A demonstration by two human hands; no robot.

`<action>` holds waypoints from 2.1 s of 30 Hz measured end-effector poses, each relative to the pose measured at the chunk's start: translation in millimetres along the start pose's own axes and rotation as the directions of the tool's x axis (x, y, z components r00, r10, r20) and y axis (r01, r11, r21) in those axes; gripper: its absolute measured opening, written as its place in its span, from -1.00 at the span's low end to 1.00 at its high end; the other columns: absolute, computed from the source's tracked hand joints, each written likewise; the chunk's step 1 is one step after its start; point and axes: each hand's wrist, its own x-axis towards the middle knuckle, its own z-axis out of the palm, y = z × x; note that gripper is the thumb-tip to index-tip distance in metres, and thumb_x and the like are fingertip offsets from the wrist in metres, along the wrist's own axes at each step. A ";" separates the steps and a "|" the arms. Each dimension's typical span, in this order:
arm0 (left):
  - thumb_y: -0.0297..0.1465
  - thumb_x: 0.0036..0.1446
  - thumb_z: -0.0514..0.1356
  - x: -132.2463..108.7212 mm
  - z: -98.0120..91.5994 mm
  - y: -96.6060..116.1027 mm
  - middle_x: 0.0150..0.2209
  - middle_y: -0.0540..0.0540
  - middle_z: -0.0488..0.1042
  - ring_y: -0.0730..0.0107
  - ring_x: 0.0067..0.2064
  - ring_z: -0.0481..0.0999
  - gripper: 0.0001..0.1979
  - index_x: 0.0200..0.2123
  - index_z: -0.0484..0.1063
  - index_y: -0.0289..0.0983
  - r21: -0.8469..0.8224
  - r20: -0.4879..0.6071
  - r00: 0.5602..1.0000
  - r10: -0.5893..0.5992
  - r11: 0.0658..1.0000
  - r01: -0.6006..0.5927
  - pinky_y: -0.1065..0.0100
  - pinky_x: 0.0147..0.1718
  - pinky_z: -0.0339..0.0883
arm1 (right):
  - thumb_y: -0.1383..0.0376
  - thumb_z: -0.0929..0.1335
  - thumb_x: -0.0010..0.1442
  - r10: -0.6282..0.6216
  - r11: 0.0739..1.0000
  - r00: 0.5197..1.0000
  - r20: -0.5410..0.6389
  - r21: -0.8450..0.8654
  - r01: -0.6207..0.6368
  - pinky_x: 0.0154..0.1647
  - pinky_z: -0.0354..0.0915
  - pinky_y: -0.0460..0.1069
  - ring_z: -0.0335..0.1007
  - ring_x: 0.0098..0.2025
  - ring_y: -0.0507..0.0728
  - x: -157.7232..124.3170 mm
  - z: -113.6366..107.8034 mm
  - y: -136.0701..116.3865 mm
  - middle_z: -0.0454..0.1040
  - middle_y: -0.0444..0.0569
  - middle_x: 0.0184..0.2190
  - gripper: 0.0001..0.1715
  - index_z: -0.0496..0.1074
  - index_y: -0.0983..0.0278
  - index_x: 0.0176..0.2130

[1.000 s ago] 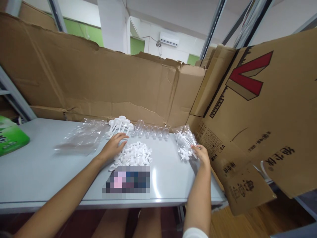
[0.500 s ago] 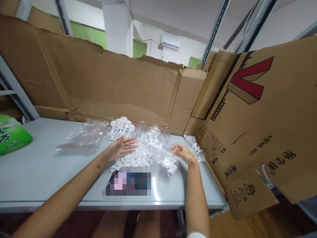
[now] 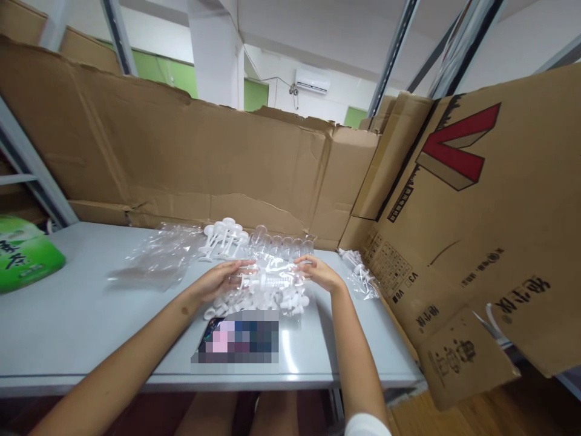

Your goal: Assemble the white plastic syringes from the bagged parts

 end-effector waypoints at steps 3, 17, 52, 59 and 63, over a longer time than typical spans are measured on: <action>-0.36 0.12 0.10 0.8 -4.0 2.6 -0.10 -0.24 0.46 0.35 -0.29 0.52 -0.71 -0.10 0.40 -0.32 -0.092 -0.071 0.995 0.072 0.993 -0.078 0.29 -0.26 0.42 | 0.06 0.37 -0.02 -0.101 0.971 0.991 -0.093 0.209 0.119 -0.36 0.30 -0.08 0.42 -0.39 0.01 8.1 -2.1 1.7 0.48 0.02 -0.21 -0.53 0.33 0.22 -0.13; -0.37 0.19 0.00 -4.7 1.0 12.1 -0.15 -0.21 0.48 0.28 -0.21 0.50 -0.74 -0.13 0.38 -0.31 -0.182 -0.213 0.959 0.185 0.957 -0.225 0.20 -0.21 0.41 | 0.17 0.36 0.03 0.030 0.868 0.991 -0.128 0.496 0.038 -0.26 0.38 0.06 0.44 -0.39 0.05 20.3 34.4 10.6 0.48 -0.14 -0.39 -0.73 0.34 0.20 -0.24; -0.20 0.07 0.05 -4.0 -2.2 0.3 -0.72 0.10 0.08 0.52 -0.66 0.09 -0.73 -0.55 0.27 -0.24 0.693 -0.355 0.611 0.707 0.638 -0.336 0.46 -0.63 -0.02 | 0.20 0.40 -0.03 -0.054 0.887 0.999 -0.007 0.459 0.051 -0.18 0.35 0.17 0.45 -0.21 0.15 -0.8 55.2 24.1 0.40 -0.06 -0.13 -0.48 0.19 0.09 -0.07; -0.02 0.05 0.02 -4.9 0.0 -0.8 -0.69 0.10 0.19 0.59 -0.73 0.09 -0.59 -0.33 0.32 -0.26 0.403 -0.304 0.762 0.572 0.802 -0.441 0.53 -0.77 -0.09 | 0.24 0.41 -0.05 0.053 0.909 0.989 -0.136 0.417 0.008 -0.30 0.39 0.07 0.43 -0.31 0.08 3.4 52.4 27.4 0.45 -0.14 -0.29 -0.56 0.26 0.12 -0.15; 0.03 0.05 -0.05 -8.6 1.9 2.1 -0.55 0.02 0.33 0.55 -0.67 0.23 -0.50 -0.16 0.26 -0.25 0.385 -0.278 0.726 0.629 0.766 -0.516 0.49 -0.69 0.11 | 0.29 0.43 -0.09 0.064 0.894 0.964 -0.257 0.444 0.059 -0.38 0.40 0.01 0.41 -0.38 0.05 5.2 50.2 28.2 0.46 -0.17 -0.35 -0.58 0.25 0.14 -0.21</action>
